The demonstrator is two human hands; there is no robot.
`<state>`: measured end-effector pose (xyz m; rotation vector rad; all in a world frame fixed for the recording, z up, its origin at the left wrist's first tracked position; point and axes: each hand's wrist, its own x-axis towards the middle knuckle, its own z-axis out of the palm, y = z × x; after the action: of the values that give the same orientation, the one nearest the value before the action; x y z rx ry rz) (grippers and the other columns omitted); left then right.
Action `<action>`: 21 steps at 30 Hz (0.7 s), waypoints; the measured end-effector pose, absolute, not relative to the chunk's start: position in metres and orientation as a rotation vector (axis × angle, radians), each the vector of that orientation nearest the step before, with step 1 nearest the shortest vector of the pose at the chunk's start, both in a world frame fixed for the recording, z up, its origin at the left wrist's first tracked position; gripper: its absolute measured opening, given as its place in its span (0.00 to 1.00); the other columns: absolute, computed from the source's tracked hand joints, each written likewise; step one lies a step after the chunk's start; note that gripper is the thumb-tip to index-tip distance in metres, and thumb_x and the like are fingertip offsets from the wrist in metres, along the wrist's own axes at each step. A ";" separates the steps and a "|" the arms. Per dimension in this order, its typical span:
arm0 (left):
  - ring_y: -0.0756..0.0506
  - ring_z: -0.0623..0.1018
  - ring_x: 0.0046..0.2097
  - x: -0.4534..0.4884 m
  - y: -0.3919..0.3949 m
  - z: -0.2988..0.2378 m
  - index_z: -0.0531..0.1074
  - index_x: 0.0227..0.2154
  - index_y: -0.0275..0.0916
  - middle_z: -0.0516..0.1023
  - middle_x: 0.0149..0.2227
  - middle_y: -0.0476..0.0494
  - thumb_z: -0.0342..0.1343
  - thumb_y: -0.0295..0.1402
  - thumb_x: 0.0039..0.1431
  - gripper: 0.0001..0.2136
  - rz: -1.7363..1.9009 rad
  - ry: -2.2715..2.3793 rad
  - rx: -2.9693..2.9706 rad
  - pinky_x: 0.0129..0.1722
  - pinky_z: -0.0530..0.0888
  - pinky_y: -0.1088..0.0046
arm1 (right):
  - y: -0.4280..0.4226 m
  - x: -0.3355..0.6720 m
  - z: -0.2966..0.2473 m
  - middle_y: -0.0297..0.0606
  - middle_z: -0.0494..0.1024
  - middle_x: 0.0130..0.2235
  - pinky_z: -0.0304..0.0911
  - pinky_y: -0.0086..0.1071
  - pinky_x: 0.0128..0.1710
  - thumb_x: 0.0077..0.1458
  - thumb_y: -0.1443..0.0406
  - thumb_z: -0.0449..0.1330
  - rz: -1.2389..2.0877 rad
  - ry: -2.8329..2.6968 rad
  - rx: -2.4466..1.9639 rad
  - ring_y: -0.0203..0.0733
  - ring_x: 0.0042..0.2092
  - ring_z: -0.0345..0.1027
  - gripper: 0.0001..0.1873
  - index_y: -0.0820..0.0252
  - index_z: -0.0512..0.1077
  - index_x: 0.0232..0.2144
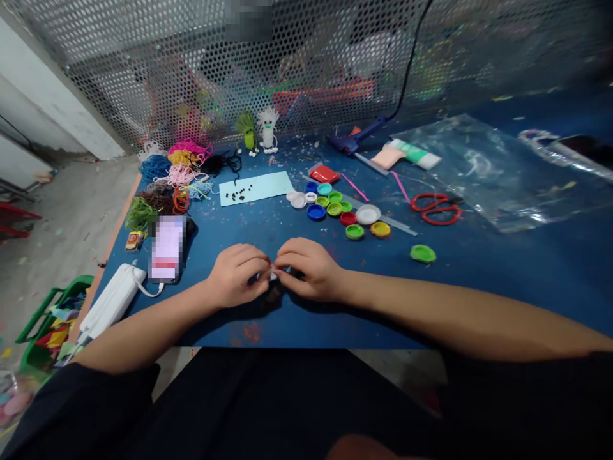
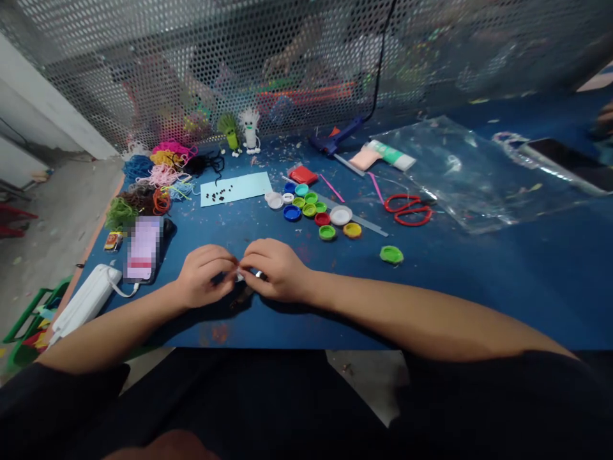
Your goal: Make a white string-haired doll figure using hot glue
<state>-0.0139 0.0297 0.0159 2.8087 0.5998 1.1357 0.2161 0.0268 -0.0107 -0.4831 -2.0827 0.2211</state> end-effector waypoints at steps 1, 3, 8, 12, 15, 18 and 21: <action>0.48 0.83 0.37 -0.014 0.029 0.016 0.73 0.39 0.41 0.86 0.37 0.46 0.62 0.26 0.63 0.04 1.132 0.607 2.819 0.39 0.79 0.70 | 0.027 0.216 -0.010 0.38 0.80 0.36 0.64 0.37 0.39 0.67 0.68 0.63 0.232 -2.078 -0.473 0.40 0.38 0.71 0.03 0.57 0.72 0.40; 0.47 0.84 0.38 -0.014 0.029 0.016 0.73 0.40 0.41 0.86 0.39 0.46 0.63 0.27 0.63 0.05 1.126 0.620 2.827 0.39 0.79 0.69 | 0.026 0.215 -0.010 0.37 0.80 0.36 0.63 0.37 0.39 0.67 0.68 0.63 0.252 -2.072 -0.471 0.40 0.37 0.70 0.03 0.56 0.72 0.39; 0.48 0.83 0.37 -0.018 0.034 0.015 0.72 0.37 0.41 0.85 0.36 0.48 0.64 0.26 0.63 0.06 1.127 0.621 2.822 0.40 0.80 0.69 | 0.025 0.213 -0.010 0.36 0.81 0.38 0.62 0.37 0.39 0.69 0.67 0.63 0.303 -2.088 -0.577 0.40 0.39 0.72 0.02 0.56 0.74 0.40; 0.46 0.85 0.40 -0.022 0.037 0.016 0.74 0.41 0.40 0.86 0.40 0.45 0.65 0.26 0.63 0.07 1.102 0.642 2.797 0.42 0.81 0.68 | 0.025 0.217 -0.010 0.37 0.81 0.37 0.64 0.38 0.40 0.69 0.65 0.64 0.319 -2.058 -0.641 0.40 0.39 0.73 0.03 0.57 0.75 0.39; 0.46 0.85 0.42 -0.024 0.040 0.017 0.74 0.44 0.39 0.87 0.42 0.43 0.65 0.27 0.64 0.08 1.128 0.698 2.765 0.43 0.82 0.67 | 0.027 0.221 -0.011 0.37 0.80 0.36 0.66 0.37 0.39 0.68 0.66 0.65 0.410 -1.984 -0.689 0.40 0.38 0.73 0.04 0.57 0.75 0.38; 0.47 0.85 0.40 -0.025 0.044 0.018 0.74 0.43 0.40 0.87 0.40 0.45 0.64 0.25 0.64 0.08 1.146 0.716 2.756 0.41 0.81 0.69 | 0.030 0.223 -0.012 0.36 0.79 0.34 0.67 0.36 0.37 0.67 0.66 0.67 0.552 -1.931 -0.724 0.39 0.36 0.73 0.05 0.57 0.75 0.36; 0.48 0.84 0.39 -0.027 0.045 0.017 0.73 0.42 0.41 0.86 0.39 0.47 0.62 0.25 0.66 0.06 1.093 0.738 2.729 0.40 0.81 0.69 | 0.032 0.222 -0.013 0.35 0.79 0.33 0.67 0.35 0.35 0.66 0.67 0.66 0.629 -1.905 -0.732 0.38 0.34 0.73 0.04 0.56 0.76 0.36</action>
<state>-0.0266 0.0447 0.0174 2.7293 0.7381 1.0926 0.2223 0.0320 -0.0128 -0.7318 -1.9049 0.6289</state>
